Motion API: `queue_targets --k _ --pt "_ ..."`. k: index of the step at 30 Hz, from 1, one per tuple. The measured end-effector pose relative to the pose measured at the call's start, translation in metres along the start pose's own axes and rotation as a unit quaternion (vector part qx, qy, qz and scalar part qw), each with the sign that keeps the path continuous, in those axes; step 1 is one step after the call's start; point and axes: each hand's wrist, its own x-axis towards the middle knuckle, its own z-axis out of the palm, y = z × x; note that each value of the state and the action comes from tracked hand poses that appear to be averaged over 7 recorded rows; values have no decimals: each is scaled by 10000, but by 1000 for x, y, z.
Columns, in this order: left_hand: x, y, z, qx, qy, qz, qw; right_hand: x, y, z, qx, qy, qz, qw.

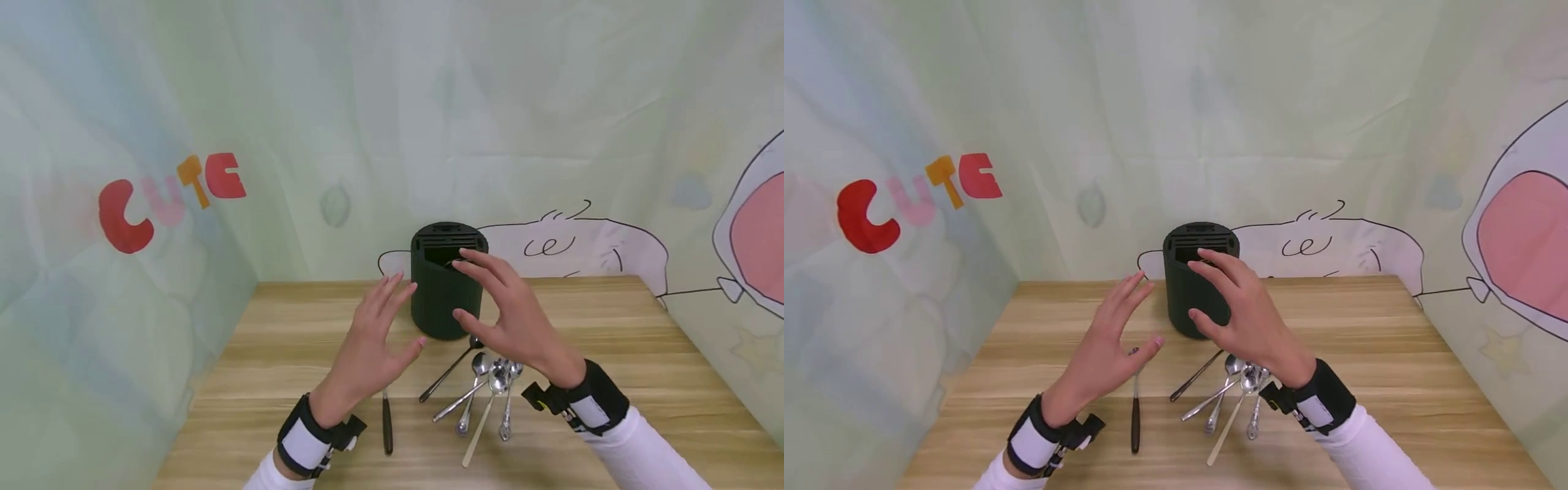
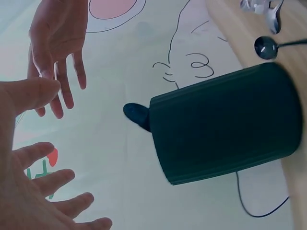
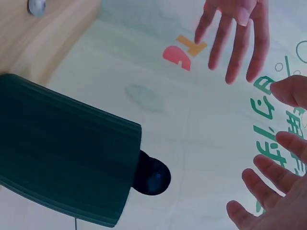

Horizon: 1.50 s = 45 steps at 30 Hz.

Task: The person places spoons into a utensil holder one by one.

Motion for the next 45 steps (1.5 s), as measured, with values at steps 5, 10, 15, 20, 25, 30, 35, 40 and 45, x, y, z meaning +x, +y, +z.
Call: queue_targets --k 5,10,15,20,25,30,35,40,45 --pt "-18 4 20 -155 -355 -348 9986 -24 6 4 -207 -212 5 9996" --pt "-25 7 44 -170 -725 -528 9958 -48 22 15 -481 -427 107 9979" --pt "-28 16 64 38 -1037 -379 9939 -76 39 28 -649 -794 326 9942" --pt "-29 26 85 298 -1352 -235 9901 -98 50 31 -770 -1260 711 9865" --pt "-27 30 104 234 -1641 -435 9852 -106 61 34 -810 -1724 964 9770" --pt "-29 35 126 173 -1763 -710 9816 -109 67 40 -761 -1971 849 9737" --pt "-31 37 145 359 -1777 -648 9813 -114 71 45 -746 -2203 895 9684" --pt "-34 36 152 603 -1871 -619 9785 -118 76 50 -768 -2241 771 9685" --pt "-40 35 158 677 -2285 -563 9695 -122 78 59 -863 -2360 446 9669"
